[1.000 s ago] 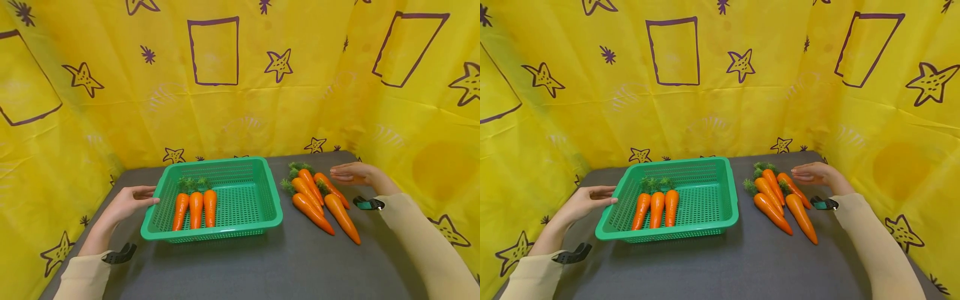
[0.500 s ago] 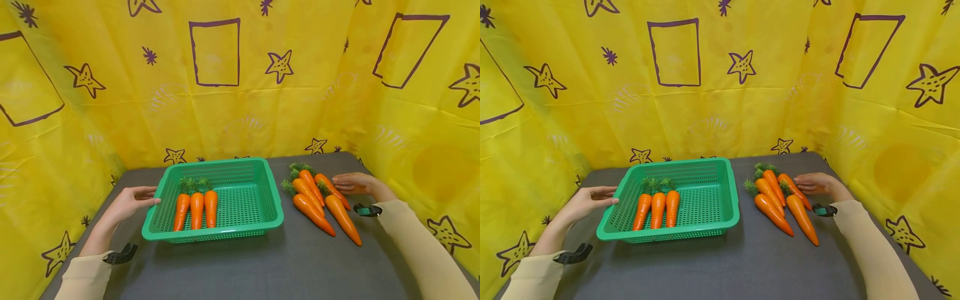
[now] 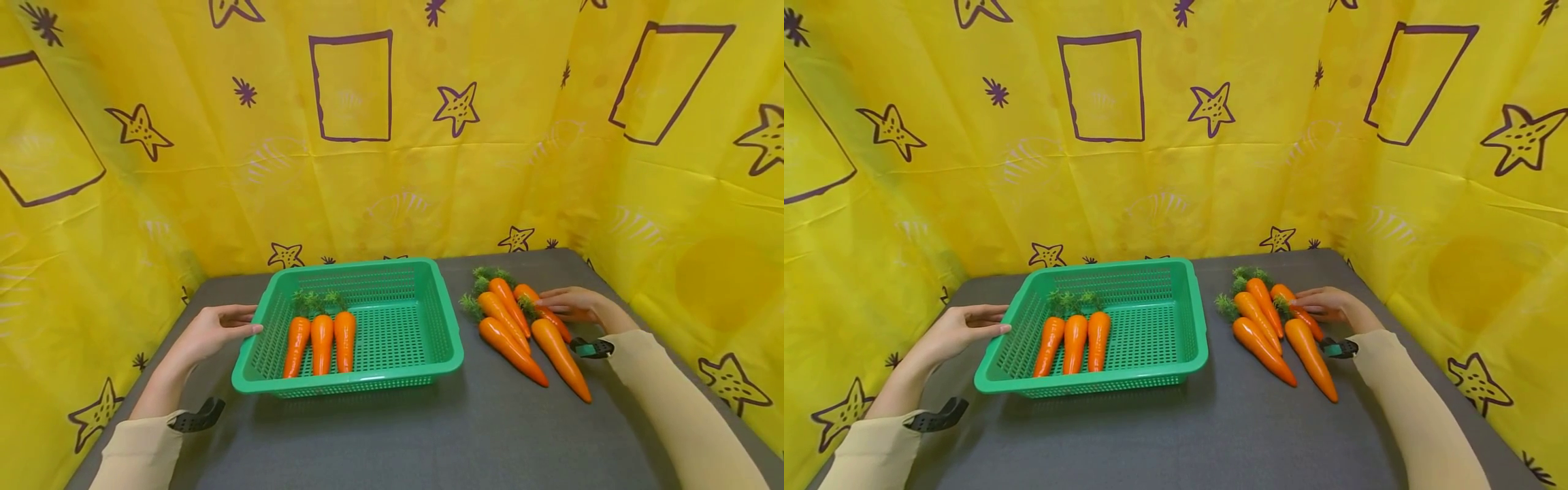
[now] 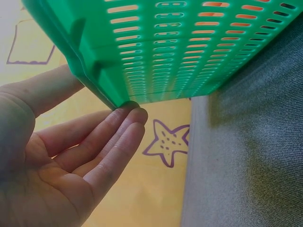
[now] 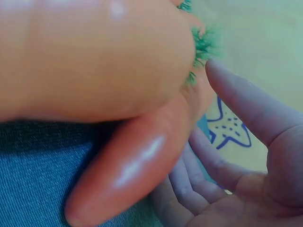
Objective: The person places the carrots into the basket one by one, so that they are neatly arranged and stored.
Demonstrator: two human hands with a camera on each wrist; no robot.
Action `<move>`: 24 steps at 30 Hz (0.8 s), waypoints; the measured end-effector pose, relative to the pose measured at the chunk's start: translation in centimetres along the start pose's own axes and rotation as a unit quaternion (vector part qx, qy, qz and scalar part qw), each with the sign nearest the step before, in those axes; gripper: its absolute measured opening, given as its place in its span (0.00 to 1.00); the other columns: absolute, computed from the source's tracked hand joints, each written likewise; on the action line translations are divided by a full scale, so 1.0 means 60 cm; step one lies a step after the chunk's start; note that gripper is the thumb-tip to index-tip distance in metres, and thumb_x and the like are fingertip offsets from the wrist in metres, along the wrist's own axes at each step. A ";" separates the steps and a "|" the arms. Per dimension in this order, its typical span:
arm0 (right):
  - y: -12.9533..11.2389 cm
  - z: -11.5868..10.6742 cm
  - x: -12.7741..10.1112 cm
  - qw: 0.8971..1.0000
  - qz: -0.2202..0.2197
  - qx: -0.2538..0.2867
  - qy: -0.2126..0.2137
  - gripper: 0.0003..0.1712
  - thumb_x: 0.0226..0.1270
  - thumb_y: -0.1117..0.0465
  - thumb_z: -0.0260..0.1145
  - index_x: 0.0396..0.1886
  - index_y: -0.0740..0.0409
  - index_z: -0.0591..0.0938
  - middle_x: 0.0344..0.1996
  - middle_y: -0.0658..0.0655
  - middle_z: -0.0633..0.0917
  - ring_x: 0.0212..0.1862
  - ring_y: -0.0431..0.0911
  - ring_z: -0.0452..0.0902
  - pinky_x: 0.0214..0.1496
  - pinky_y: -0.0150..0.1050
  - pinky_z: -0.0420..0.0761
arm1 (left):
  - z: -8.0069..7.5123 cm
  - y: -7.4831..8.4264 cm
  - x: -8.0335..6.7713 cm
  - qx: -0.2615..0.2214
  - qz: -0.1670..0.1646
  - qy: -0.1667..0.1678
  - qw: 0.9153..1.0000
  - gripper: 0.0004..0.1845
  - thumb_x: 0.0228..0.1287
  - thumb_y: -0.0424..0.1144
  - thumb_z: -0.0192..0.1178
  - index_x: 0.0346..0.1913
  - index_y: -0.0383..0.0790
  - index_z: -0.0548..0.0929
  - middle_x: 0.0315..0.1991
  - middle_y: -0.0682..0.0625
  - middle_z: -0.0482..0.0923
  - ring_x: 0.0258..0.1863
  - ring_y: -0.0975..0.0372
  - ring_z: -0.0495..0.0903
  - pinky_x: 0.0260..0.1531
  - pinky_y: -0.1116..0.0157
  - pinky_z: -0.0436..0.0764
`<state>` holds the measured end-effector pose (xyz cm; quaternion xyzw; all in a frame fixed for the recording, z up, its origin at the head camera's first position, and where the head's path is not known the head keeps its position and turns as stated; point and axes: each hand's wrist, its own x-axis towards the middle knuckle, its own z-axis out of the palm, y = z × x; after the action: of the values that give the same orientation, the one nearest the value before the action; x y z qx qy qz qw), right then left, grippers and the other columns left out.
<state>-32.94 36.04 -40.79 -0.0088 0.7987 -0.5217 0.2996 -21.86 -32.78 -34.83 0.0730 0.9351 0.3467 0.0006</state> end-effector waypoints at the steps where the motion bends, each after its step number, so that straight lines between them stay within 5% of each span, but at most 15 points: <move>1: -0.001 0.001 0.001 1.000 0.000 -0.005 0.003 0.42 0.72 0.52 0.56 0.72 0.72 0.50 0.62 0.56 0.73 0.53 0.34 0.75 0.70 0.48 0.64 | 0.000 0.000 0.000 0.000 0.000 0.000 1.000 0.35 0.58 0.55 0.65 0.62 0.36 0.75 0.52 0.37 0.80 0.51 0.48 0.80 0.50 0.48 0.78; 14: -0.002 0.010 0.009 0.998 0.009 -0.060 0.024 0.44 0.69 0.50 0.60 0.71 0.75 0.53 0.65 0.66 0.69 0.61 0.46 0.71 0.66 0.46 0.70 | 0.002 -0.001 -0.001 -0.002 0.000 0.000 1.000 0.35 0.58 0.55 0.64 0.62 0.35 0.74 0.52 0.37 0.80 0.50 0.48 0.80 0.50 0.47 0.78; 21: -0.006 0.010 0.009 0.996 0.020 -0.079 0.029 0.45 0.68 0.49 0.61 0.71 0.74 0.54 0.68 0.71 0.62 0.69 0.61 0.59 0.67 0.52 0.67 | 0.002 -0.004 0.000 -0.001 0.003 0.002 1.000 0.35 0.58 0.55 0.64 0.62 0.35 0.74 0.53 0.37 0.80 0.51 0.47 0.80 0.50 0.47 0.78; 24: -0.008 0.010 0.010 0.996 0.025 -0.083 0.035 0.44 0.67 0.49 0.61 0.71 0.73 0.56 0.68 0.71 0.63 0.65 0.57 0.66 0.66 0.52 0.69 | 0.002 -0.004 0.000 -0.002 0.003 0.001 1.000 0.34 0.58 0.55 0.64 0.62 0.35 0.74 0.53 0.37 0.80 0.51 0.47 0.80 0.50 0.47 0.78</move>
<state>-33.30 35.11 -40.82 0.0043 0.8495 -0.4457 0.2822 -21.90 -32.88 -35.09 0.0755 0.9341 0.3490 -0.0016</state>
